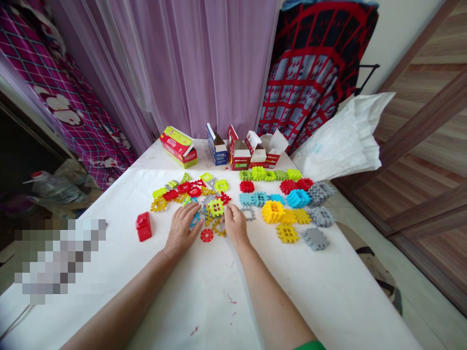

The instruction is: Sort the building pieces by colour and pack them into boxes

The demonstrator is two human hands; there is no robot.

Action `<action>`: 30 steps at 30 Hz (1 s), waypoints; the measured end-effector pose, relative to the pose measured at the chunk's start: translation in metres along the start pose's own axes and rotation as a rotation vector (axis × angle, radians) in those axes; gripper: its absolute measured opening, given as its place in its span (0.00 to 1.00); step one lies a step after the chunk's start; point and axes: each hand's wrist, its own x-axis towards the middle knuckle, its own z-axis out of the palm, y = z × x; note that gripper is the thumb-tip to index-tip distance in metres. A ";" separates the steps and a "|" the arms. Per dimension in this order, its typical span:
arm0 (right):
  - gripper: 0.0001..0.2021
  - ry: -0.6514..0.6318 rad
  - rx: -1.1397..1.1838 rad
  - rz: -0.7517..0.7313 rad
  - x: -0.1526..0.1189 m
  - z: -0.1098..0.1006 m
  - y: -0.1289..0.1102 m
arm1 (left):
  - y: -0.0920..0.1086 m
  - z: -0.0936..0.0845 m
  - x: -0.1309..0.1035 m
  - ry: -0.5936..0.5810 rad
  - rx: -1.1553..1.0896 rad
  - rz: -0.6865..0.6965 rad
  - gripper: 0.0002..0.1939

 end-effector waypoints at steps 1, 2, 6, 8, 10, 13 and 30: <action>0.18 -0.021 0.029 0.009 -0.001 0.001 -0.001 | 0.001 0.000 0.001 0.016 -0.032 -0.005 0.19; 0.18 -0.043 0.048 0.011 -0.003 0.002 -0.002 | 0.001 0.000 0.001 0.026 -0.065 -0.015 0.19; 0.16 -0.117 0.062 -0.039 -0.008 0.004 -0.005 | 0.002 0.000 -0.001 0.009 -0.229 -0.104 0.18; 0.15 -0.135 0.062 -0.067 -0.010 0.005 -0.006 | 0.004 0.001 -0.003 -0.033 -0.345 -0.202 0.17; 0.13 -0.138 0.066 -0.078 -0.011 0.004 -0.006 | 0.007 0.002 -0.005 -0.076 -0.508 -0.330 0.16; 0.12 -0.147 0.087 -0.074 -0.014 0.005 -0.005 | 0.010 0.003 -0.005 -0.100 -0.798 -0.522 0.20; 0.18 -0.157 -0.060 -0.219 -0.030 0.008 -0.019 | 0.007 -0.021 0.001 -0.328 -1.116 -0.611 0.38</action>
